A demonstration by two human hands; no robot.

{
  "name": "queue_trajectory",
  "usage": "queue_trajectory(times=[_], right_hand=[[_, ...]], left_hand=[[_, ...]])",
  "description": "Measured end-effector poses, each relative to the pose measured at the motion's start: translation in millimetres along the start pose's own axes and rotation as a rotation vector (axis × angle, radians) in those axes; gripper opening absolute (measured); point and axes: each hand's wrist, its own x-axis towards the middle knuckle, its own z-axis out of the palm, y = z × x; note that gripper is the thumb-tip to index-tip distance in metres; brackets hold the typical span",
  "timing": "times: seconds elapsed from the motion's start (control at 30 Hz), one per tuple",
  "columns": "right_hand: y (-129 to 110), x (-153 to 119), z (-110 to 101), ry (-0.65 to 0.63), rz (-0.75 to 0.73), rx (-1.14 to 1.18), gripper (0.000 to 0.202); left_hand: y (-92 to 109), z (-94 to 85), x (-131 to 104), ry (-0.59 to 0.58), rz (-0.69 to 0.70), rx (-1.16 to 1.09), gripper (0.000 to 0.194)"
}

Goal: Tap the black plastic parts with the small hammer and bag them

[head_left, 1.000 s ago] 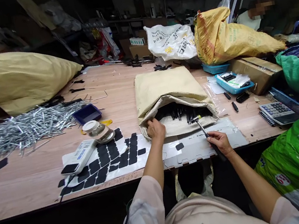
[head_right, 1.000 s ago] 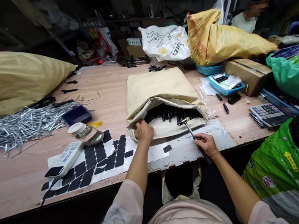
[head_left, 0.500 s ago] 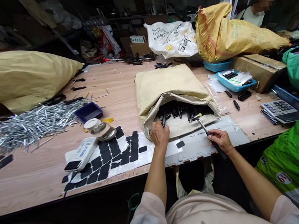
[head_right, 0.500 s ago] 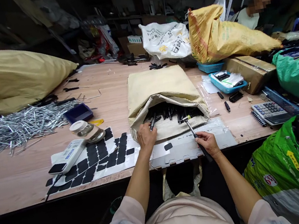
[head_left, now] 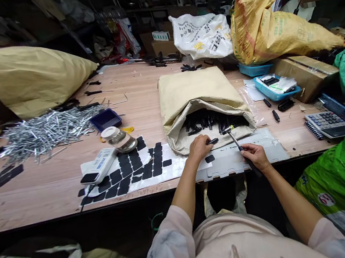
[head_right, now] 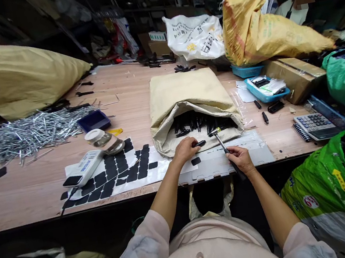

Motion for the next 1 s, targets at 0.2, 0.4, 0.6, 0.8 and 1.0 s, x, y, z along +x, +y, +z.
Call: queue_trajectory(times=[0.2, 0.4, 0.6, 0.8, 1.0], right_hand=[[5, -2, 3, -0.016, -0.06, -0.13, 0.035], [0, -6, 7, -0.009, -0.164, -0.282, 0.028], [-17, -14, 10, 0.019, -0.385, -0.476, 0.023], [-19, -11, 10, -0.017, -0.426, -0.551, 0.019], [-23, -11, 11, -0.014, -0.42, -0.486, 0.021]], left_hand=[[6, 24.3, 1, 0.086, 0.02, -0.081, 0.019], [1, 38.7, -1, 0.17, -0.006, -0.175, 0.019], [1, 37.8, 2, 0.161, -0.015, -0.193, 0.019], [2, 37.4, 1, 0.154, -0.028, -0.187, 0.02], [3, 36.9, 1, 0.159, -0.021, -0.189, 0.018]])
